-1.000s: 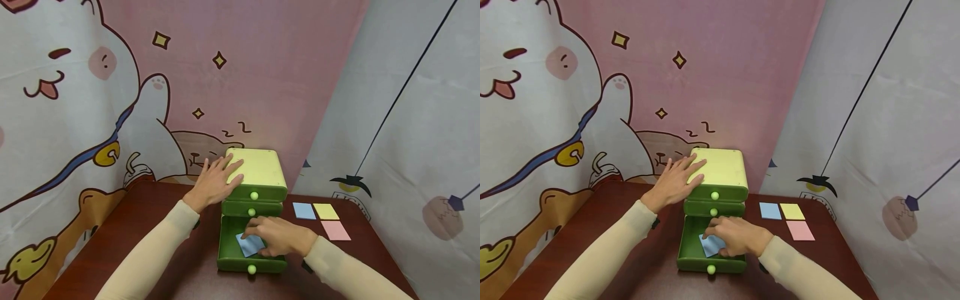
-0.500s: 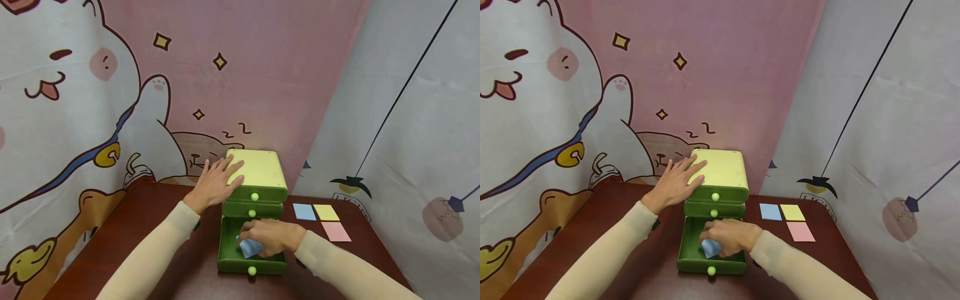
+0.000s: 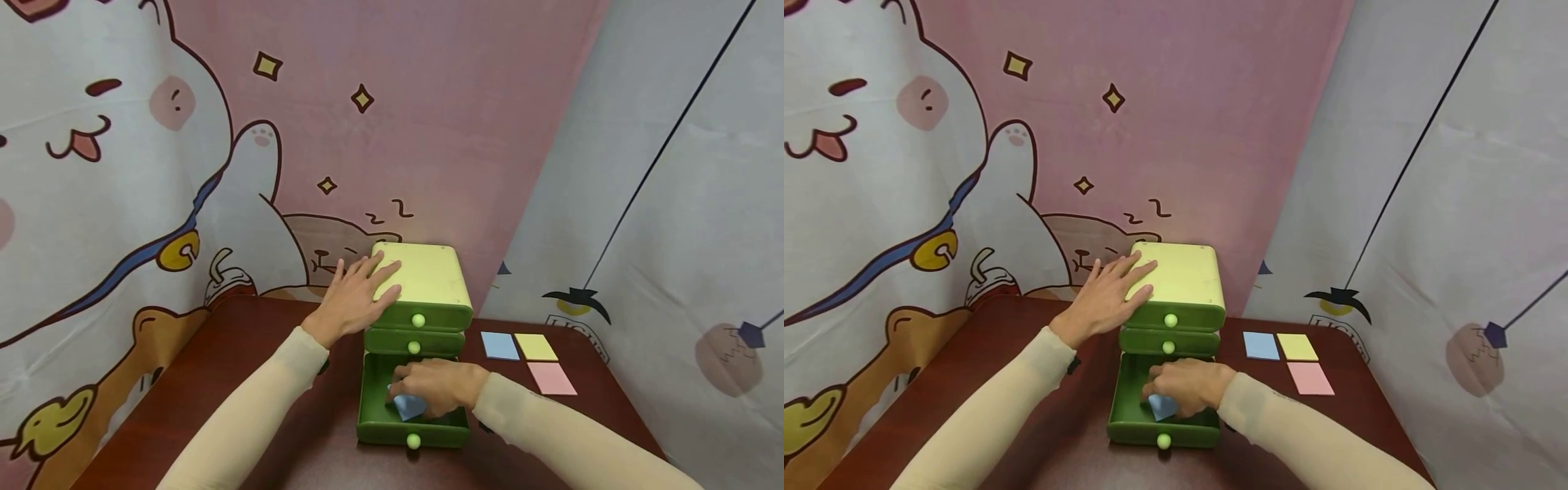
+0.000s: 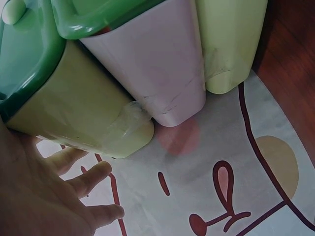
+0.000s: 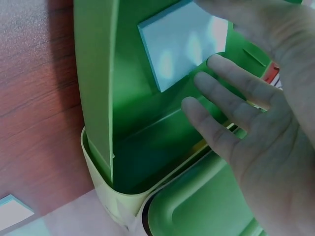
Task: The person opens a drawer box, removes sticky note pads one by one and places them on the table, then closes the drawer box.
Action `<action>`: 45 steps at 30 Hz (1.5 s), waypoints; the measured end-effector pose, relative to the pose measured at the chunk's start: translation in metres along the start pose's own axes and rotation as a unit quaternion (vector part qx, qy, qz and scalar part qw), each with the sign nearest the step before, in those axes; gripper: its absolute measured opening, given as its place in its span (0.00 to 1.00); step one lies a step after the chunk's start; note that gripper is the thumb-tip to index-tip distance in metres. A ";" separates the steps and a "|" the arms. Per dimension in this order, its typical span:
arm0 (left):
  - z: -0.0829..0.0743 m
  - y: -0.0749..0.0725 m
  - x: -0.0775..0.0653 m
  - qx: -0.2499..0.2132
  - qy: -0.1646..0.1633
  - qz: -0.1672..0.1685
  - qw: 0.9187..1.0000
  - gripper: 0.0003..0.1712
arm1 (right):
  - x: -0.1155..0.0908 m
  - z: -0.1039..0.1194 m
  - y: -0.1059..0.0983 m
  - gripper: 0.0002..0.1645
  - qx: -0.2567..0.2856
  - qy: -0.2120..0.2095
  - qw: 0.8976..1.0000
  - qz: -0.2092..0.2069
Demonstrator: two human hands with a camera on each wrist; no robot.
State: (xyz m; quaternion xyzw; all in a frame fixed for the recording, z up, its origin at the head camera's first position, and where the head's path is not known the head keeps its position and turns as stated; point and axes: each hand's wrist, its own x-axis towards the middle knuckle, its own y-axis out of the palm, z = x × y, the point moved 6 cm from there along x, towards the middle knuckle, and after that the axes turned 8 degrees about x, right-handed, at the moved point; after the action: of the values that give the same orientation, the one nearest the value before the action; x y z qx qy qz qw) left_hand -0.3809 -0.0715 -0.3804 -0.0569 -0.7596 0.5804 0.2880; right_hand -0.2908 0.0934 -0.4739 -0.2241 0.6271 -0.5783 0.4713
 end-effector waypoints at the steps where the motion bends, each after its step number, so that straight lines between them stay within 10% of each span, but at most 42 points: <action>1: 0.000 0.000 0.000 0.000 0.001 0.000 1.000 0.43 | 0.001 0.000 0.001 0.43 -0.004 -0.001 1.000 0.001; 45: -0.002 -0.001 -0.001 -0.001 0.000 0.000 1.000 0.42 | 0.007 -0.003 0.006 0.38 -0.063 -0.001 0.998 -0.006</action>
State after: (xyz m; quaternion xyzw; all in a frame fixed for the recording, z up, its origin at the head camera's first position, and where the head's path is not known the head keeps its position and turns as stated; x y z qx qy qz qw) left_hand -0.3788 -0.0711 -0.3794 -0.0571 -0.7604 0.5794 0.2878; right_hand -0.2950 0.0905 -0.4824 -0.2578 0.6608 -0.5400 0.4531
